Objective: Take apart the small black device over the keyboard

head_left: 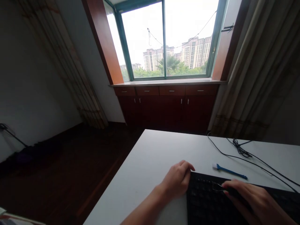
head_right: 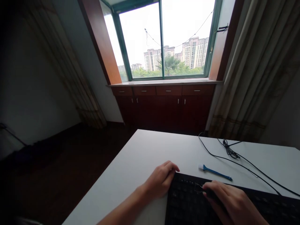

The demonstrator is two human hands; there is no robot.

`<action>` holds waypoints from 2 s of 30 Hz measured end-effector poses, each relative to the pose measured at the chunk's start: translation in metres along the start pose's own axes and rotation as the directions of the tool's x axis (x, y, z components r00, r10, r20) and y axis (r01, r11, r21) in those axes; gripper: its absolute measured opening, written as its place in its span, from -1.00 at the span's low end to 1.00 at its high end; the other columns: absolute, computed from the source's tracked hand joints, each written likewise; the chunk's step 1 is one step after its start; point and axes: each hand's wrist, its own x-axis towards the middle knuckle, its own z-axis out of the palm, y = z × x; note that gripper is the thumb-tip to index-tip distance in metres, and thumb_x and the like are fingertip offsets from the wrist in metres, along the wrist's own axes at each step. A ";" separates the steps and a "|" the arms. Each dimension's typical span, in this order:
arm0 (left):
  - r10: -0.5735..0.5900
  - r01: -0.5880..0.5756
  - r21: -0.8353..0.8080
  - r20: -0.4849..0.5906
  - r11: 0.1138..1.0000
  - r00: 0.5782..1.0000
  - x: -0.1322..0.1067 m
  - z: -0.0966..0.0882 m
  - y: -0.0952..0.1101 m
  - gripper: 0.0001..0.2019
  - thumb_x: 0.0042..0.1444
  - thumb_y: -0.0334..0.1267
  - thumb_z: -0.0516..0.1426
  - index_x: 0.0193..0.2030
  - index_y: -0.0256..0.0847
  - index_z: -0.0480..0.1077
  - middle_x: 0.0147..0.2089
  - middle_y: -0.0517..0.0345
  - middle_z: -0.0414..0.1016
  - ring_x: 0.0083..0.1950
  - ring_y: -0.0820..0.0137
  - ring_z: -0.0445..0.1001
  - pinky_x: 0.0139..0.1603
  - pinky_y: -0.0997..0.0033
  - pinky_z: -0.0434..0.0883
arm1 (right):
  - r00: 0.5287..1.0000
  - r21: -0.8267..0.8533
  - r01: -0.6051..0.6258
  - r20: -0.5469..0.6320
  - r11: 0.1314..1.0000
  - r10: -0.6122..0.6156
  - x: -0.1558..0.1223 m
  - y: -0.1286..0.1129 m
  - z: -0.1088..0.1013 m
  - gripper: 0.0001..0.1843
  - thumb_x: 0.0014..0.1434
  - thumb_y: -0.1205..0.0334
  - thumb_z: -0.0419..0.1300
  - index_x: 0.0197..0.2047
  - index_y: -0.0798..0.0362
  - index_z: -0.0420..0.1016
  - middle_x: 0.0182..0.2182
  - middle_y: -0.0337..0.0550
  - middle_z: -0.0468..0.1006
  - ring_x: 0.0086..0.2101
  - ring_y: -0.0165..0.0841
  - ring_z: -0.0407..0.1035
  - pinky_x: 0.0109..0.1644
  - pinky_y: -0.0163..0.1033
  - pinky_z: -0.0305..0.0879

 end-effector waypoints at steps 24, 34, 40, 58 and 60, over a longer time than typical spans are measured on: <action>0.208 -0.230 0.198 0.125 0.953 0.970 0.016 -0.007 -0.007 -0.77 0.38 -0.38 -0.11 -0.09 -0.21 0.36 -0.15 0.10 0.49 -0.19 0.40 0.46 -0.13 0.44 0.39 | 0.792 0.089 -0.249 0.592 0.964 0.149 0.113 -0.036 -0.011 -0.79 0.35 0.13 0.09 -0.21 0.05 0.48 -0.30 -0.10 0.61 -0.36 -0.31 0.41 -0.30 -0.26 0.20; 0.233 -0.294 0.422 0.192 0.857 0.953 0.011 -0.013 -0.011 -0.73 0.42 -0.33 -0.15 0.05 -0.20 0.32 -0.13 0.07 0.57 -0.13 0.29 0.55 -0.05 0.32 0.43 | 0.773 0.052 -0.209 0.620 0.976 0.132 0.105 -0.028 -0.019 -0.75 0.35 0.11 0.09 -0.14 0.04 0.55 -0.31 -0.10 0.64 -0.38 -0.33 0.46 -0.32 -0.28 0.21; 0.241 -0.319 0.423 0.228 0.848 0.944 0.011 -0.014 -0.009 -0.71 0.43 -0.33 -0.17 0.07 -0.20 0.32 -0.13 0.05 0.58 -0.13 0.29 0.56 -0.07 0.33 0.44 | 0.798 0.057 -0.172 0.593 0.983 0.106 0.104 -0.025 -0.011 -0.73 0.33 0.09 0.11 -0.23 0.06 0.56 -0.35 -0.08 0.64 -0.42 -0.32 0.44 -0.35 -0.27 0.19; 0.245 -0.334 0.437 0.247 0.835 0.937 0.012 -0.014 -0.012 -0.74 0.39 -0.34 -0.11 0.07 -0.18 0.33 -0.10 0.06 0.57 -0.11 0.29 0.56 -0.03 0.33 0.44 | 0.836 -0.083 -0.097 0.535 0.992 0.126 0.100 -0.023 0.004 -0.80 0.31 0.13 0.12 -0.24 0.01 0.51 -0.34 -0.07 0.61 -0.36 -0.24 0.45 -0.34 -0.23 0.12; 0.246 -0.335 0.434 0.249 0.836 0.937 0.012 -0.014 -0.012 -0.74 0.39 -0.34 -0.11 0.06 -0.18 0.34 -0.11 0.07 0.57 -0.12 0.30 0.56 -0.04 0.33 0.44 | 0.815 -0.070 -0.117 0.563 0.991 0.136 0.102 -0.020 0.003 -0.79 0.30 0.12 0.12 -0.24 0.02 0.52 -0.35 -0.07 0.62 -0.38 -0.26 0.44 -0.35 -0.24 0.12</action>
